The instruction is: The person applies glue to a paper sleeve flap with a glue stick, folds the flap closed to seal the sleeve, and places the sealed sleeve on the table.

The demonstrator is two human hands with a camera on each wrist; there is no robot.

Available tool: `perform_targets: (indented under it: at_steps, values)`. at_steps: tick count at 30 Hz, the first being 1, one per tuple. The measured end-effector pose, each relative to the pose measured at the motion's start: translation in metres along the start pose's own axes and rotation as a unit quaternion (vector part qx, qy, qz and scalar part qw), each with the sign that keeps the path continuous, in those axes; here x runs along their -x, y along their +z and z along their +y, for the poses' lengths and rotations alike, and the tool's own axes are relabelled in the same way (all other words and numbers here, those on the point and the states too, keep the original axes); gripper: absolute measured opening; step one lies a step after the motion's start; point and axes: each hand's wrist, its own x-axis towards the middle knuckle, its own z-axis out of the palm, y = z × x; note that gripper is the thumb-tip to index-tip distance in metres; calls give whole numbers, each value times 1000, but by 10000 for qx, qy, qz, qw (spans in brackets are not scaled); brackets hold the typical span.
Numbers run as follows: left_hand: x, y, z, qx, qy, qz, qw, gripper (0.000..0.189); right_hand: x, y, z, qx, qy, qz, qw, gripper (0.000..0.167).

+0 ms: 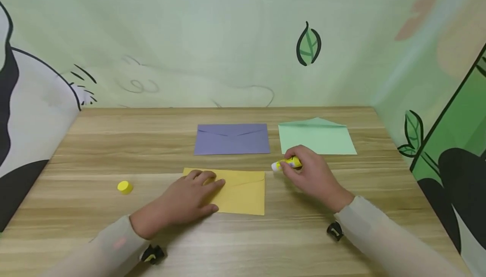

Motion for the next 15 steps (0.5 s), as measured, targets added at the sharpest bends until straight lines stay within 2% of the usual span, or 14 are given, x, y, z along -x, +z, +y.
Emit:
perform_targets:
  at_steps: [7, 15]
  values:
    - [8, 2, -18, 30, 196, -39, 9998, 65, 1, 2, 1, 19, 30, -98, 9999, 21]
    - [17, 4, -36, 390, 484, 39, 9981, 57, 0, 2, 2, 63, -27, -56, 10000, 22]
